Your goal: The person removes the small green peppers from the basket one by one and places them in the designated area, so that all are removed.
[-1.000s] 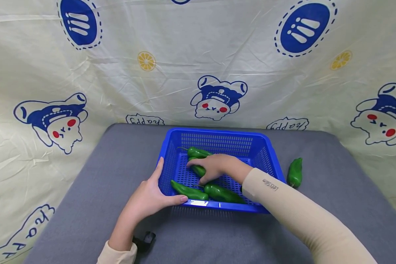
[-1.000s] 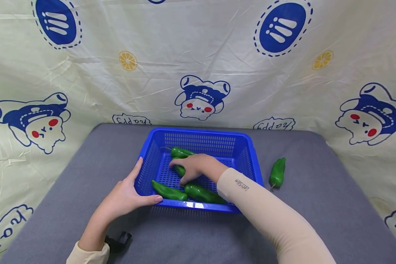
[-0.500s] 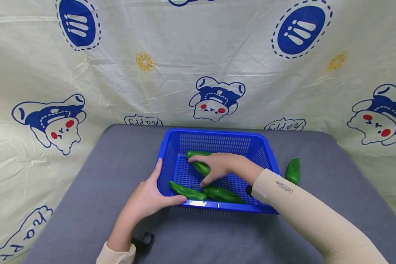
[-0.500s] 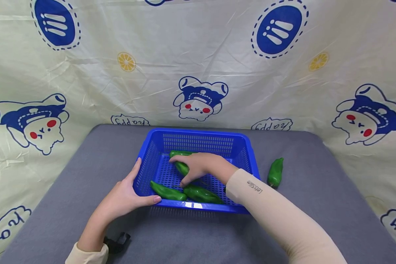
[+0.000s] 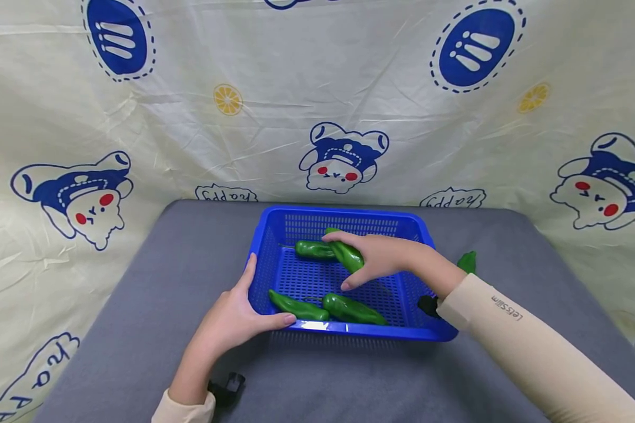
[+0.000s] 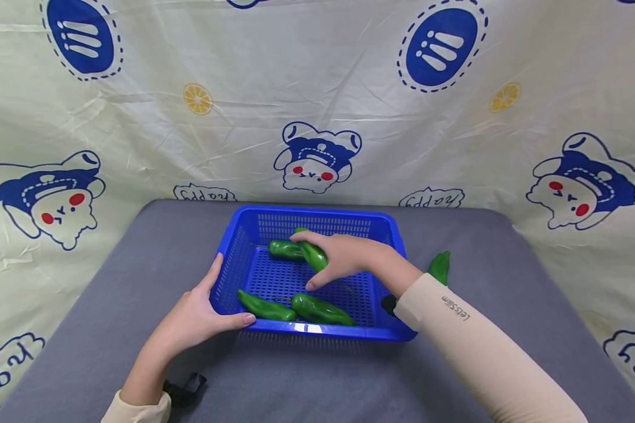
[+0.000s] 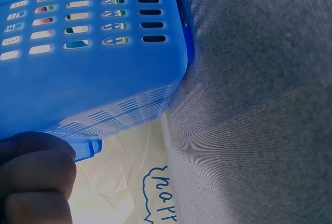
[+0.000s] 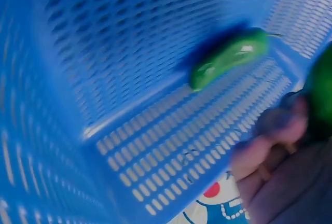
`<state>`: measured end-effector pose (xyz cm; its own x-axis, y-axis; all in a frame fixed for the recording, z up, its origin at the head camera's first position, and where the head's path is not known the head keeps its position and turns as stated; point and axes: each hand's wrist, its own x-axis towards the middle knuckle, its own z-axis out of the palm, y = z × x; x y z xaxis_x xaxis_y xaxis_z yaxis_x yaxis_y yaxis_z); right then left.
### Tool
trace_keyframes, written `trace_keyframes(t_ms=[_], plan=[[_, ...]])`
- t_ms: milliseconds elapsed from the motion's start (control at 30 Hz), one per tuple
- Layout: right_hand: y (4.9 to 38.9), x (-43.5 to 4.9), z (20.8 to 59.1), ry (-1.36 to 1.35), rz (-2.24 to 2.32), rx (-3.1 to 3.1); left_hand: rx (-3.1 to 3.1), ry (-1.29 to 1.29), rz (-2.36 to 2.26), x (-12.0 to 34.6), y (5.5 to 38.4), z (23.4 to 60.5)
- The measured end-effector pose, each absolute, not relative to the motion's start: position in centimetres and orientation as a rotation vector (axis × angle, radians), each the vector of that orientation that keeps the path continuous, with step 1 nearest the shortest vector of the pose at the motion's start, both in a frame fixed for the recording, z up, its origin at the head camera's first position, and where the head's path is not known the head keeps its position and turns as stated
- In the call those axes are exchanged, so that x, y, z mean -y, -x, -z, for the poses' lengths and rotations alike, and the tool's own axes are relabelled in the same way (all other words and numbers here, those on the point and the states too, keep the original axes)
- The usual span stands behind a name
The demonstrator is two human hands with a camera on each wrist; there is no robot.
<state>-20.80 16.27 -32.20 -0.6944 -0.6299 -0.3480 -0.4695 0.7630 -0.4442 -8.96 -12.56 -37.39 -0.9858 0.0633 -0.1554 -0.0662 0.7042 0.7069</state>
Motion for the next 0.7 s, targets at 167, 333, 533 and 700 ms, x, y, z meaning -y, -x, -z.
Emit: trace_keyframes(t_ms=[167, 333, 533, 700], plan=[[20.1, -18.2, 30.9, 0.788, 0.541, -2.495, -2.740, 0.001, -1.151, 12.5, 8.9, 37.4], [19.4, -19.6, 29.5, 0.766, 0.626, -2.515, -2.737, -0.001, -1.164, 12.6, 8.8, 37.4], [18.7, -21.8, 28.4, 0.686, 0.662, -2.570, -2.740, -0.006, -1.153, 12.6, 8.8, 37.4], [17.7, -24.7, 28.2, 0.614, 0.725, -2.659, -2.735, -0.005, -1.156, 12.6, 8.8, 37.3]])
